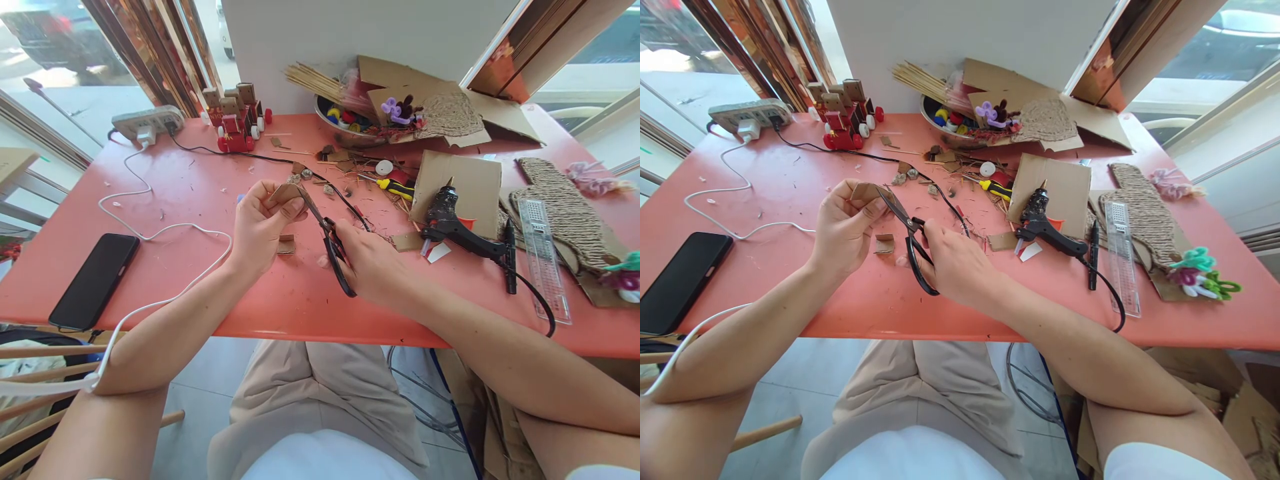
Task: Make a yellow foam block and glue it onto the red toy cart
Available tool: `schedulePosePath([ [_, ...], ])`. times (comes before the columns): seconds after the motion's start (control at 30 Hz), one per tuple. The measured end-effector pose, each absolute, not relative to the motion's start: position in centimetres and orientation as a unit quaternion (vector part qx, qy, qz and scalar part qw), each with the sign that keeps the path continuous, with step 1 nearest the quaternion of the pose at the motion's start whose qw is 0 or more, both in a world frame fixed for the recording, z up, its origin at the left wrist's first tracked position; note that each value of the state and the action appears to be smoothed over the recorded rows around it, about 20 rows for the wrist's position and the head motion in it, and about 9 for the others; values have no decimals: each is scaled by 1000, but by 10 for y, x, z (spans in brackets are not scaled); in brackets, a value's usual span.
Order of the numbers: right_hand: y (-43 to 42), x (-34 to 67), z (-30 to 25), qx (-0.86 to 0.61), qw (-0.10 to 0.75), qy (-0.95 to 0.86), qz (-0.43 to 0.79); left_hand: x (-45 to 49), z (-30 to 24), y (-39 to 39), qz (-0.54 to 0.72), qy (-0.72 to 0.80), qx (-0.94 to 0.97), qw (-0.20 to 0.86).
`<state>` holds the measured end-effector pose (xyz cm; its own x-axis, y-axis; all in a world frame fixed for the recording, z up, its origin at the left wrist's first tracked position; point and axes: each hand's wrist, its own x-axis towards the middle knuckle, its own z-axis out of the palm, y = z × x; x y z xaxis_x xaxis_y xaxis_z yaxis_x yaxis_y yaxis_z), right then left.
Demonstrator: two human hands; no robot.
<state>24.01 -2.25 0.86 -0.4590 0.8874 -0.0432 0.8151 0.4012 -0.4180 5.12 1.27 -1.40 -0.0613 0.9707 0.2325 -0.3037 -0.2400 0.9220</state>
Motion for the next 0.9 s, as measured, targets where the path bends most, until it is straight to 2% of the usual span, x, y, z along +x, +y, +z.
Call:
schedulePosePath([
  [0.9,-22,241,8,-520,78,-826,204,57,-15,12,671,346,488,438],
])
